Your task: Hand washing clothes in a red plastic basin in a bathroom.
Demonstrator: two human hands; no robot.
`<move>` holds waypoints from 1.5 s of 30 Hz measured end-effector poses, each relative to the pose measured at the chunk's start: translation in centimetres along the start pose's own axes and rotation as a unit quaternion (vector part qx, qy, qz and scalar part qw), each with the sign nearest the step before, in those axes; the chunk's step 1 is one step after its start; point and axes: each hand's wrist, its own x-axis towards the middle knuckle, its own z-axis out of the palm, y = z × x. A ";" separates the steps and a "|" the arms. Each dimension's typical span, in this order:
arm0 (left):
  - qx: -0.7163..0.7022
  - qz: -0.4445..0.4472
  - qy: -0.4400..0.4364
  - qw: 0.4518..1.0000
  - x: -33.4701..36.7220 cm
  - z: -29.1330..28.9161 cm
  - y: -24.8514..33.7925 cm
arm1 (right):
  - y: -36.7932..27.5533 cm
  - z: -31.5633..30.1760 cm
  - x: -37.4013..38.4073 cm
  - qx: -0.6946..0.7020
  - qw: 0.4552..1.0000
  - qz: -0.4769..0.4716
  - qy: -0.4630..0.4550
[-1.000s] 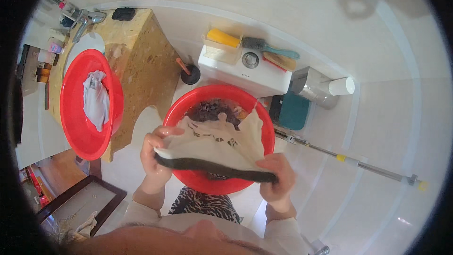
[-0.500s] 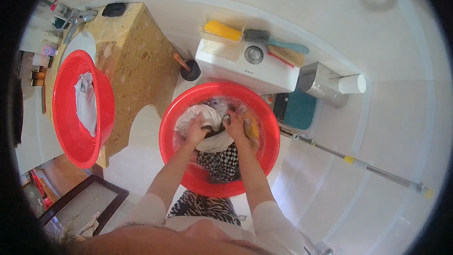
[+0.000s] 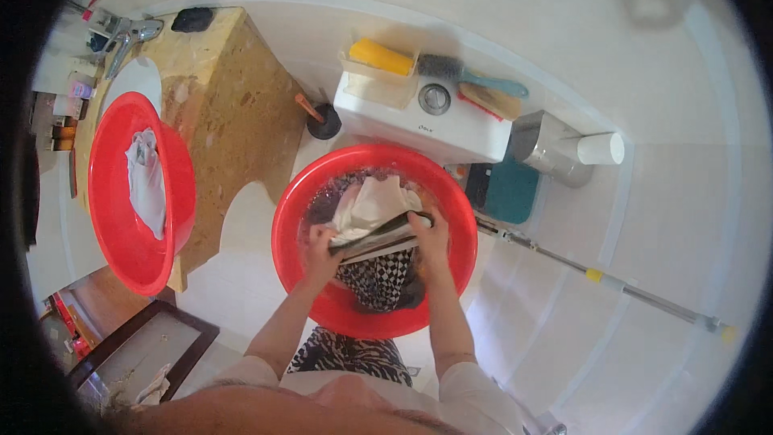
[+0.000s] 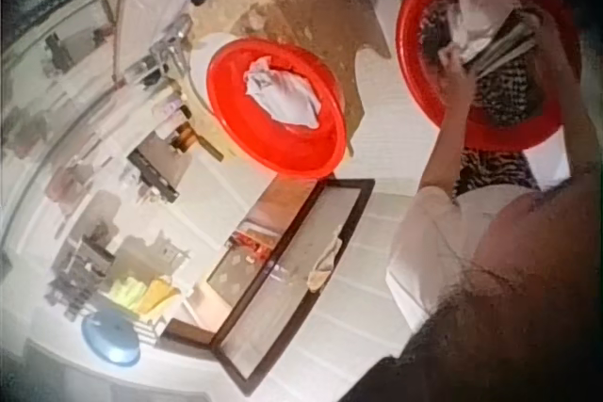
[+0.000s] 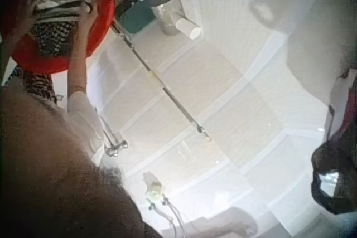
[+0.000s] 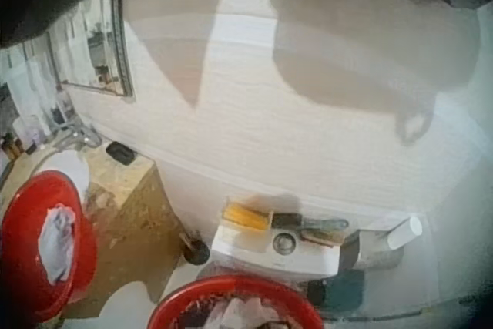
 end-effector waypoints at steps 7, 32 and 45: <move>0.142 0.027 -0.103 0.984 0.0 6.7 -5.9 | 10.3 8.6 8.1 -0.395 0.861 -0.321 0.010; 0.059 -0.046 0.017 0.997 7.0 15.3 -9.6 | 13.8 8.9 15.3 -0.466 0.869 -0.164 -0.020; 0.030 0.049 0.011 0.998 -4.6 1.6 -6.0 | 6.8 3.5 4.2 -0.275 0.898 -0.292 0.180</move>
